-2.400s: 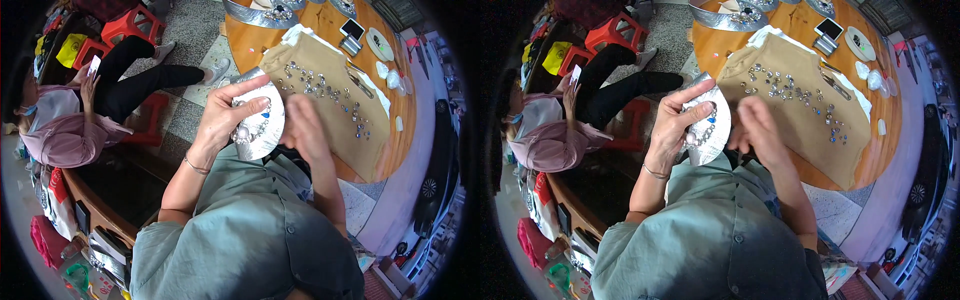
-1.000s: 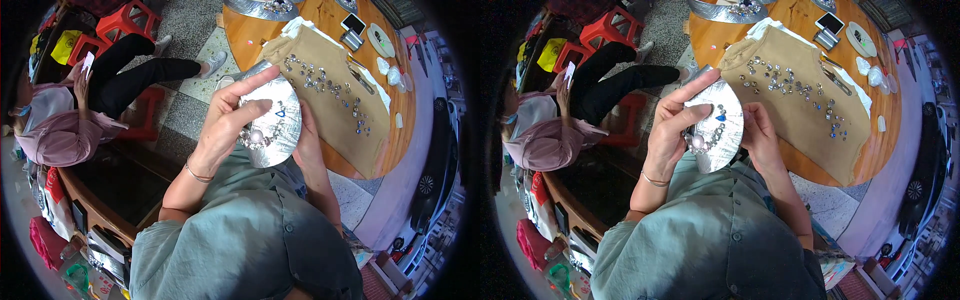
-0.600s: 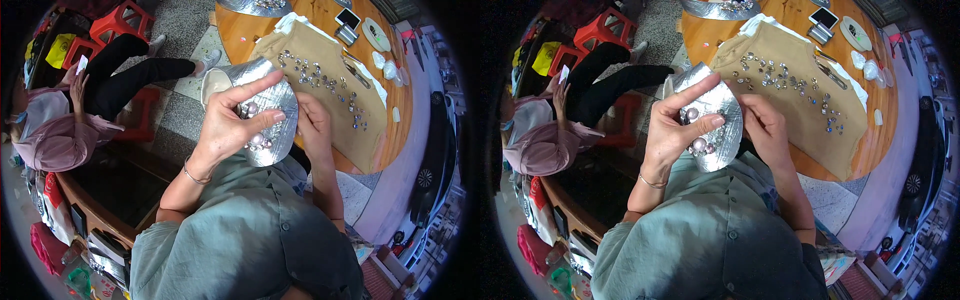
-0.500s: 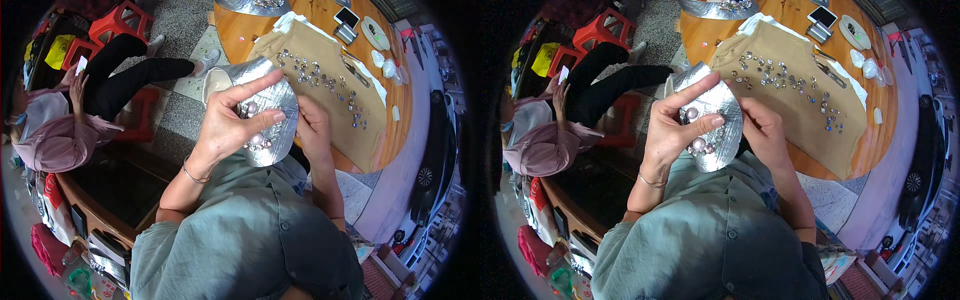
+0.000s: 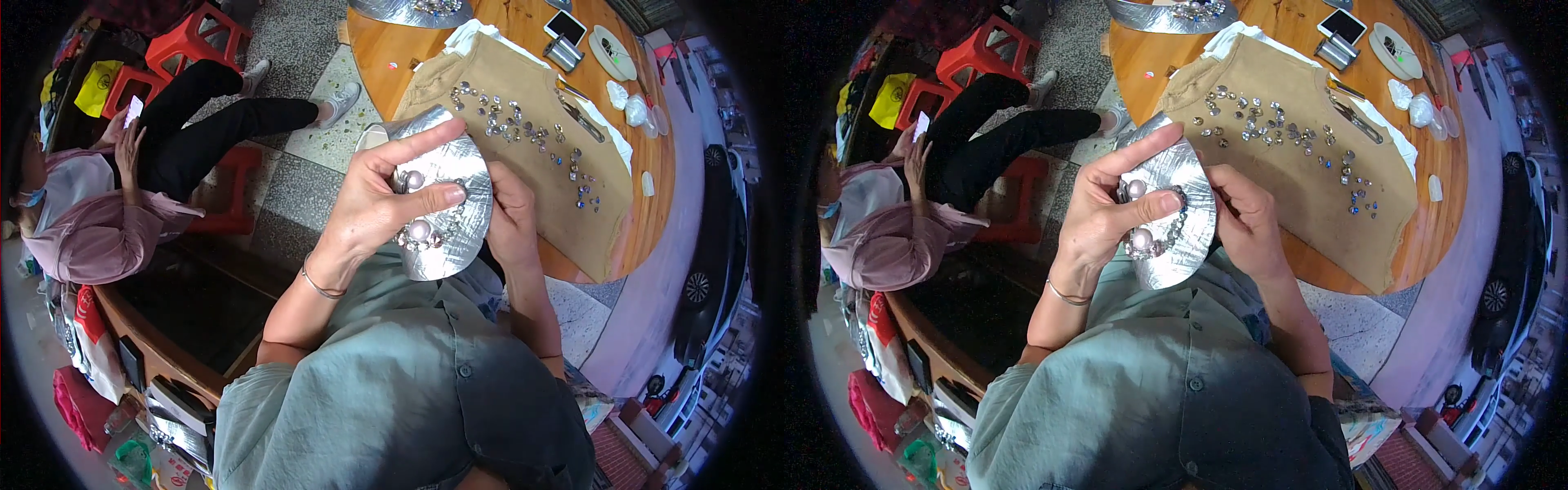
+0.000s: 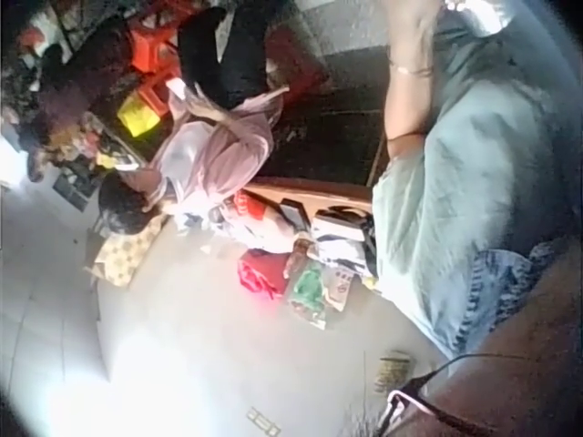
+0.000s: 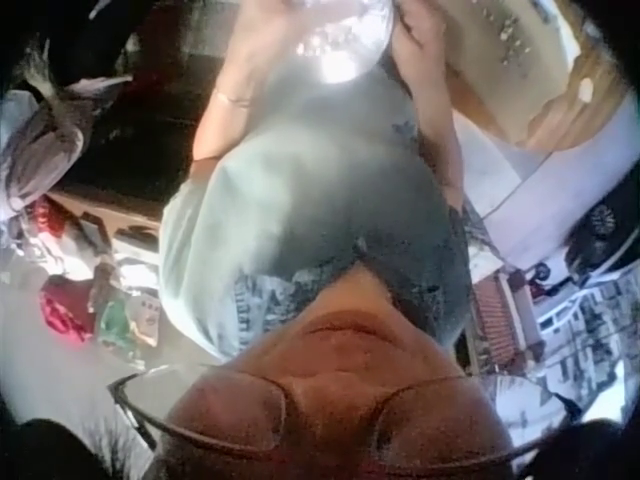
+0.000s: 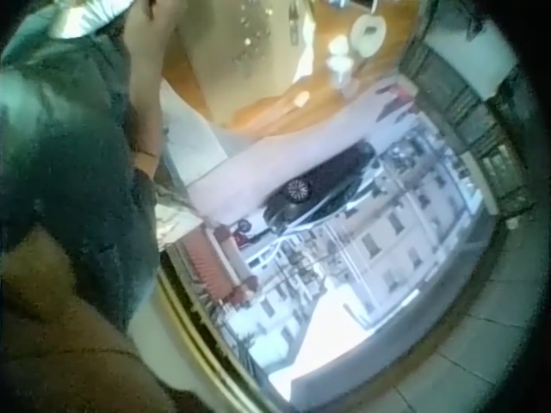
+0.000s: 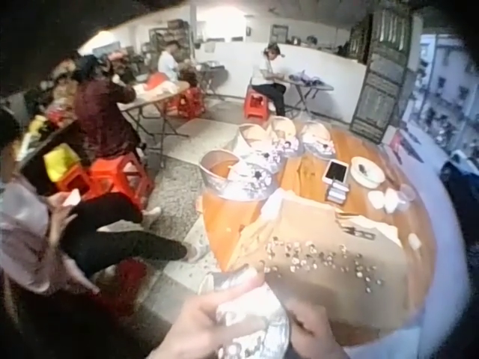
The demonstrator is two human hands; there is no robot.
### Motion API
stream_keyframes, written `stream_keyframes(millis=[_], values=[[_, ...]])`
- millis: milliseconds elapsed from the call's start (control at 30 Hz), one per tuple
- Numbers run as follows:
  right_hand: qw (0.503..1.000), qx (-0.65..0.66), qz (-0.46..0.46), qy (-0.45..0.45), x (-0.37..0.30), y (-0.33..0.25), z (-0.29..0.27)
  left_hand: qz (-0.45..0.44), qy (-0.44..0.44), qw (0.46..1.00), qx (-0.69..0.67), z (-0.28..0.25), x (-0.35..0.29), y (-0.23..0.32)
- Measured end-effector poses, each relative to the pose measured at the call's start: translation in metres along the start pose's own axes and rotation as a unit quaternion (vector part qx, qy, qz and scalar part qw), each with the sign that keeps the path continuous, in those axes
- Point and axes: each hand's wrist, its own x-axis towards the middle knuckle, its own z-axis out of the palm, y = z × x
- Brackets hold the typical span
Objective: Manually attaching decorative crystals or studs to silver shoe components on a workbench.
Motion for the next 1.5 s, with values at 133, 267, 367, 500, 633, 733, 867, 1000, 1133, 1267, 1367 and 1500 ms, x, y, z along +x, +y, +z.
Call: stream_keyframes(millis=[133, 267, 367, 500, 633, 733, 867, 1000, 1133, 1267, 1367, 1500], values=[[0.998, 0.046, 0.019, 0.047, -0.003, 0.001, 0.007, -0.015, -0.005, 1.000, 0.023, 0.004, -0.001, 0.004], [0.997, 0.069, 0.021, 0.036, -0.005, 0.004, 0.005, -0.038, 0.010, 0.999, 0.017, 0.007, -0.002, 0.006], [0.991, 0.114, 0.041, 0.057, -0.002, 0.006, 0.009, -0.029, 0.000, 0.999, 0.013, 0.005, -0.001, 0.004], [0.985, 0.152, 0.048, 0.069, -0.001, 0.008, 0.011, -0.020, 0.000, 1.000, 0.024, 0.004, 0.000, 0.004], [0.985, 0.152, 0.045, 0.073, -0.003, 0.008, 0.013, -0.010, 0.007, 0.999, 0.033, 0.003, -0.001, 0.003], [0.988, 0.134, 0.038, 0.064, -0.007, 0.009, 0.010, -0.007, 0.008, 0.999, 0.033, 0.004, -0.002, 0.002], [0.986, 0.145, 0.034, 0.069, -0.008, 0.007, 0.011, -0.020, 0.004, 1.000, 0.017, 0.005, -0.004, 0.004], [0.998, -0.048, 0.003, 0.051, -0.011, 0.001, 0.005, -0.040, -0.001, 0.999, -0.018, 0.003, -0.006, 0.005], [0.969, -0.217, 0.046, 0.106, -0.013, -0.010, -0.005, -0.004, 0.016, 1.000, -0.001, 0.000, -0.004, 0.003], [0.979, 0.028, 0.035, 0.198, -0.016, -0.013, -0.016, 0.062, 0.066, 0.992, 0.094, 0.000, -0.003, -0.001], [0.967, -0.156, -0.035, 0.200, -0.014, -0.018, -0.006, 0.090, 0.077, 0.982, 0.147, 0.001, -0.001, -0.008], [0.936, -0.288, -0.084, 0.184, -0.004, -0.027, 0.013, 0.071, 0.093, 0.977, 0.177, 0.007, -0.002, -0.013]])
